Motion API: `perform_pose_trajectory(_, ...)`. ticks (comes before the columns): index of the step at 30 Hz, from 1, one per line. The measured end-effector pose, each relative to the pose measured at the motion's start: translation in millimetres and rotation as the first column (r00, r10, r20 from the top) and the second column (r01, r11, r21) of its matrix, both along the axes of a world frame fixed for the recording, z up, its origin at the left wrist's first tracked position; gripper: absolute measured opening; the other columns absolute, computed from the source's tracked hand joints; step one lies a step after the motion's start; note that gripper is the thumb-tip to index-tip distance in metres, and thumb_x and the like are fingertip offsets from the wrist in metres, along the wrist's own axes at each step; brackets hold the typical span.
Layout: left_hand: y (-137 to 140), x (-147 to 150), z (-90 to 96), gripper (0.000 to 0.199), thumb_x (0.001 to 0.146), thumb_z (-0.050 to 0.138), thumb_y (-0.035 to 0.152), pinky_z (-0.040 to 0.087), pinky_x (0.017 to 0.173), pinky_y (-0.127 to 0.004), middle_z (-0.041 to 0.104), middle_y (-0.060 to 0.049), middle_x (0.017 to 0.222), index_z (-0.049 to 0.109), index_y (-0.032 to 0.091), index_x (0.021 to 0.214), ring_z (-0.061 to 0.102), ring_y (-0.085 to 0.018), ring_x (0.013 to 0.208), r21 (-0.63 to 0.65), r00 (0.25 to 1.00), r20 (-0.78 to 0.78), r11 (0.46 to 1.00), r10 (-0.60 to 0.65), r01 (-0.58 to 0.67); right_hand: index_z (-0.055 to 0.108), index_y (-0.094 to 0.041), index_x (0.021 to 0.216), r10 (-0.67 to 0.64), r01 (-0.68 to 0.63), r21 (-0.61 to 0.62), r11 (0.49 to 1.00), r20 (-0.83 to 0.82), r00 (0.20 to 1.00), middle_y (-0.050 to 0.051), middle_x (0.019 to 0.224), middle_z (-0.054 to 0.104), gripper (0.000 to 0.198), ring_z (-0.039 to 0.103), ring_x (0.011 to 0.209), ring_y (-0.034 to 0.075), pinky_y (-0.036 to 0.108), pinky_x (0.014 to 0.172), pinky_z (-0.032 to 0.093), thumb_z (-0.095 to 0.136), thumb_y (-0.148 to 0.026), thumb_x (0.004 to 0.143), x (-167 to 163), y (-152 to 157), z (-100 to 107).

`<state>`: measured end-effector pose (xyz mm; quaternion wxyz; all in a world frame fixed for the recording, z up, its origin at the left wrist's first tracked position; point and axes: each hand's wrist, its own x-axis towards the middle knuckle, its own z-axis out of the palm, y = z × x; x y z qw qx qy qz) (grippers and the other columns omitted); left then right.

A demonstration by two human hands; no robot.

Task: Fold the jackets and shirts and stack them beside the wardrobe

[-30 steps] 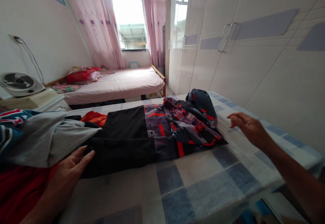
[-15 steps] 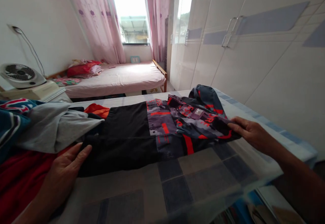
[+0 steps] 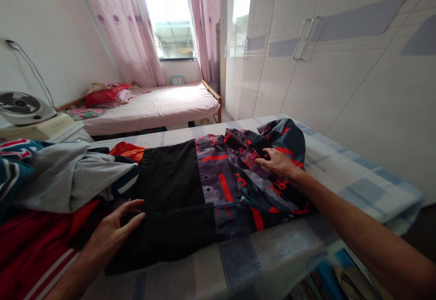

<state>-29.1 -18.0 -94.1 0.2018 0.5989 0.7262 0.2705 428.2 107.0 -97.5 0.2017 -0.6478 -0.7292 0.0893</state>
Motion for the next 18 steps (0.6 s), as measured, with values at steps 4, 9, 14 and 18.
perform_pose_trajectory(4, -12, -3, 1.0, 0.046, 0.062, 0.061, 0.054, 0.054, 0.072, -0.027, 0.073, -0.002, 0.102, 0.069, 0.027, 0.097, 0.067, -0.026, 0.094, -0.012, 0.996, 0.082, 0.999, 0.038, -0.038, 0.068, -0.018, 0.091, 0.111, -0.110, 0.026, 0.994, -0.028, 0.993, 0.004, 0.086, 0.070, 0.025, 0.063, 0.077, 0.018, 0.025, 0.068, 0.044, 0.050, -0.034, 0.085, -13, 13, 15)
perform_pose_trajectory(9, -26, -1, 8.3, 0.054, 0.065, 0.057, 0.060, 0.056, 0.074, -0.031, 0.071, 0.000, 0.103, 0.062, 0.030, 0.109, 0.067, -0.025, 0.092, 0.032, 0.950, 0.189, 0.965, 0.248, -0.259, 0.066, -0.016, 0.093, 0.227, -0.157, 0.341, 0.927, -0.174, 0.958, 0.004, 0.089, 0.069, 0.027, 0.059, 0.075, 0.016, 0.025, 0.070, 0.041, 0.046, -0.033, 0.087, -27, 36, 59)
perform_pose_trajectory(14, -1, -3, -12.4, 0.043, 0.072, 0.051, 0.050, 0.051, 0.087, -0.037, 0.069, -0.005, 0.105, 0.064, 0.025, 0.104, 0.065, -0.027, 0.095, 0.124, 0.984, -0.032, 0.977, 0.177, -0.171, 0.067, -0.016, 0.090, 0.108, -0.062, 0.222, 0.973, -0.203, 0.973, 0.002, 0.078, 0.069, 0.023, 0.057, 0.066, 0.013, 0.023, 0.064, 0.040, 0.049, -0.029, 0.084, -32, 69, 38)
perform_pose_trajectory(18, 14, -11, -30.3, 0.036, 0.075, 0.048, 0.045, 0.050, 0.086, -0.033, 0.069, -0.005, 0.107, 0.065, 0.024, 0.099, 0.065, -0.025, 0.098, 0.160, 0.986, -0.163, 0.987, 0.018, 0.008, 0.067, -0.015, 0.082, 0.049, -0.006, 0.200, 0.980, -0.212, 0.976, 0.004, 0.075, 0.069, 0.021, 0.058, 0.064, 0.013, 0.023, 0.064, 0.040, 0.047, -0.022, 0.083, -26, 80, 22)
